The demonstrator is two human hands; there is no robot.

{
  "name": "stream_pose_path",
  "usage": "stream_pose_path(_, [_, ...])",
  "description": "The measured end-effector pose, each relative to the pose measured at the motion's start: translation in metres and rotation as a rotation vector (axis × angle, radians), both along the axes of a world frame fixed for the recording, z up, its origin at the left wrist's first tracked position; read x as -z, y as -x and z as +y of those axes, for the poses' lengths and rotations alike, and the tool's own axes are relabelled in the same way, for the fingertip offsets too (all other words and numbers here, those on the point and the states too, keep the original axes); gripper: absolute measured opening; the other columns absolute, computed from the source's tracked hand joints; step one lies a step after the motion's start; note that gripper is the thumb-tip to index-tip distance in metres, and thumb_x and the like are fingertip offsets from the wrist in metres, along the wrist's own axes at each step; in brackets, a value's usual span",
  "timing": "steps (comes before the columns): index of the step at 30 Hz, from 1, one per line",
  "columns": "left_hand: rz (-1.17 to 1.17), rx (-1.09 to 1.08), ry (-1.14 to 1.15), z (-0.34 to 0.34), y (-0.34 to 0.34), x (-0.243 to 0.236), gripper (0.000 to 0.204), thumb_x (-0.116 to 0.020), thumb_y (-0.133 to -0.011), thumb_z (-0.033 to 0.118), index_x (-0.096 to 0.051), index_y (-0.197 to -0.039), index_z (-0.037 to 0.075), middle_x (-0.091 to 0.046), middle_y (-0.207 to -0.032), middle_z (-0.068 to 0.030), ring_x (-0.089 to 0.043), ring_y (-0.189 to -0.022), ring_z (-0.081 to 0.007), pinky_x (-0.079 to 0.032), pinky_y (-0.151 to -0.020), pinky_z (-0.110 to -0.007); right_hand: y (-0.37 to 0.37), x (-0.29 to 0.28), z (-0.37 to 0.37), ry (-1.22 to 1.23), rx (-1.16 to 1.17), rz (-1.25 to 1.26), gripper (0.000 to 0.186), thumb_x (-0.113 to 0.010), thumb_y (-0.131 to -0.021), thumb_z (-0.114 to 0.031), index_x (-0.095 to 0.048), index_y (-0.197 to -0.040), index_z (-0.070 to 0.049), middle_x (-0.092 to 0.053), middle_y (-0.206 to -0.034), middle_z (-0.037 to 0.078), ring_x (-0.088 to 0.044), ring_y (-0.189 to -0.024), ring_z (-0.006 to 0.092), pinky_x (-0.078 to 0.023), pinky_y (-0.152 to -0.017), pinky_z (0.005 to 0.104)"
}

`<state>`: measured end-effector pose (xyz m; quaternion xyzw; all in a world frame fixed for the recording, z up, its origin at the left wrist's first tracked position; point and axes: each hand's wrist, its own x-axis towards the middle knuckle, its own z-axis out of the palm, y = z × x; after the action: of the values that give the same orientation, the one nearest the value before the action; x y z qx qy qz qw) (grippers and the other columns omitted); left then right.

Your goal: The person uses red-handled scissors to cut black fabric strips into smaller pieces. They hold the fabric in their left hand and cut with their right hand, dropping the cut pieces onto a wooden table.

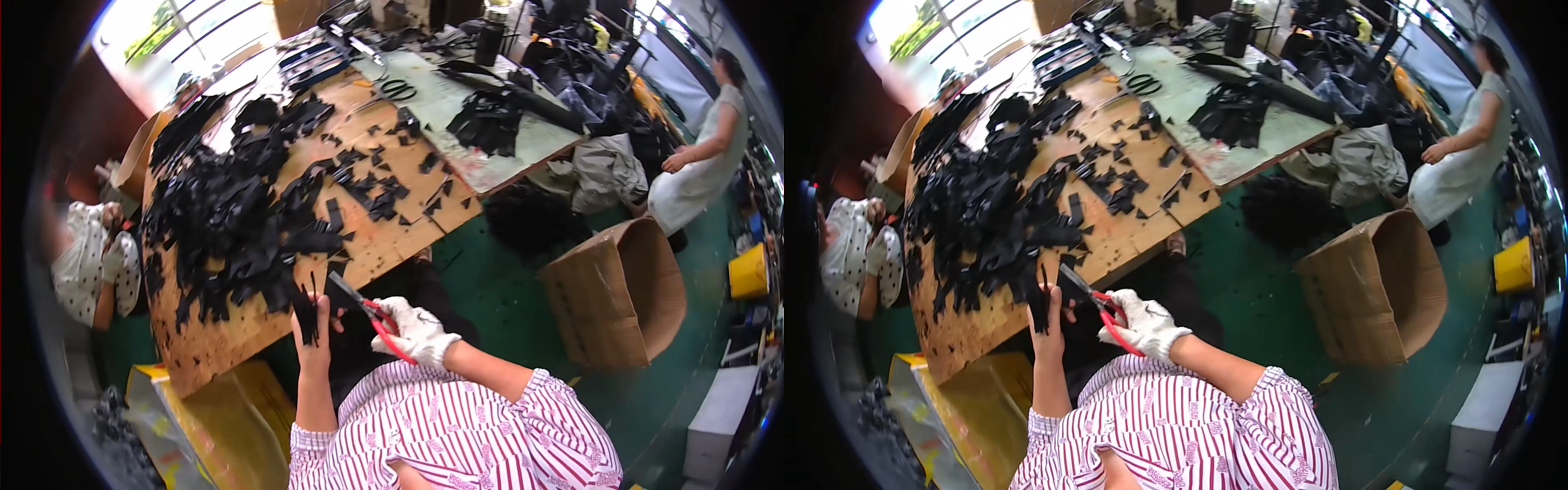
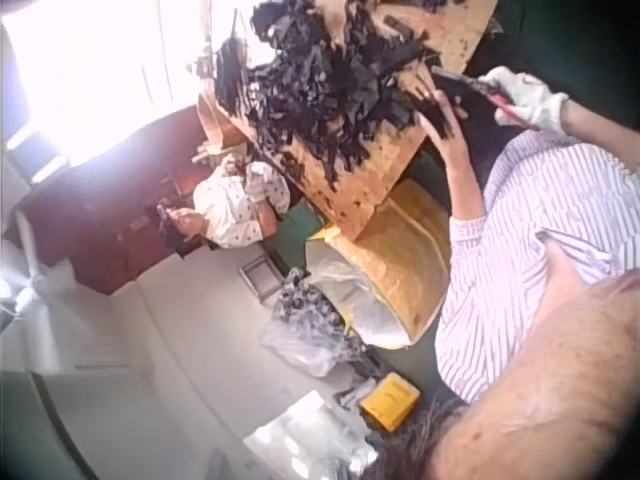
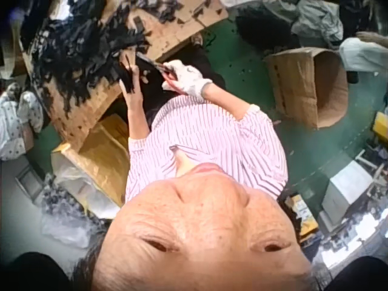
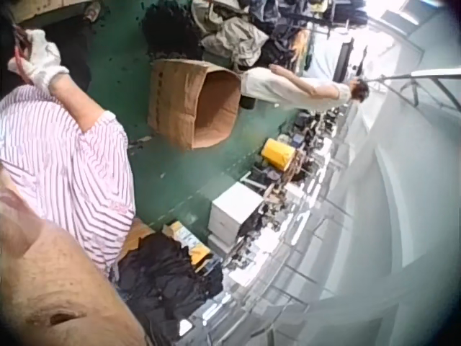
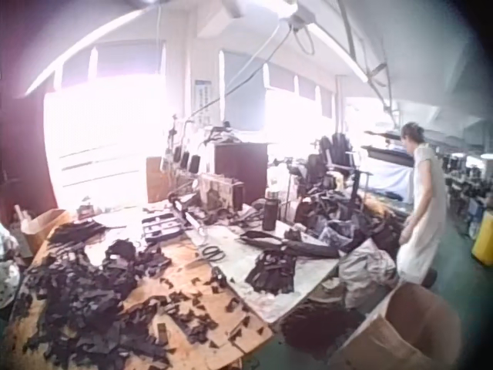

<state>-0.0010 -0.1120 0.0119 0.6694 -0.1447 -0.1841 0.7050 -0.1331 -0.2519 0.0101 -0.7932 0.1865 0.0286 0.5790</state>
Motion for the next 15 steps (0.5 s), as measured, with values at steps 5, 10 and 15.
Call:
stream_pose_path(5, [-0.042, 0.043, -0.075, -0.008, 0.003, -0.004, 0.021, -0.056, -0.093, 0.020, -0.051, -0.087, 0.001, -0.051, -0.065, -0.0017, -0.053, -0.053, -0.0081, -0.039, -0.046, -0.020, 0.008, 0.010, 0.000, 0.023, 0.034, -0.019, 0.063, -0.070, -0.076, -0.042, -0.042, -0.119, -0.006, -0.060, -0.091, 0.014, -0.061, -0.083, 0.0308, -0.047, -0.076, 0.0376])
stream_pose_path(10, [0.023, -0.004, -0.090, -0.002, 0.002, 0.006, 0.018, -0.056, -0.093, 0.020, -0.050, -0.093, 0.003, -0.051, -0.072, 0.0013, -0.050, -0.052, -0.0047, -0.038, -0.043, -0.018, 0.004, 0.005, 0.006, -0.169, 0.095, 0.005, 0.061, -0.074, -0.075, -0.035, -0.043, -0.117, -0.005, -0.061, -0.098, 0.017, -0.062, -0.089, 0.0328, -0.047, -0.080, 0.0391])
stream_pose_path(15, [-0.043, -0.027, -0.110, -0.002, 0.000, 0.003, 0.013, -0.060, -0.089, 0.012, -0.049, -0.094, 0.005, -0.047, -0.064, 0.0018, -0.044, -0.046, -0.0044, -0.044, -0.047, -0.020, 0.001, 0.032, 0.011, -0.084, 0.108, 0.037, 0.060, -0.077, -0.070, -0.031, -0.044, -0.115, -0.008, -0.060, -0.093, 0.014, -0.062, -0.083, 0.0293, -0.048, -0.074, 0.0371])
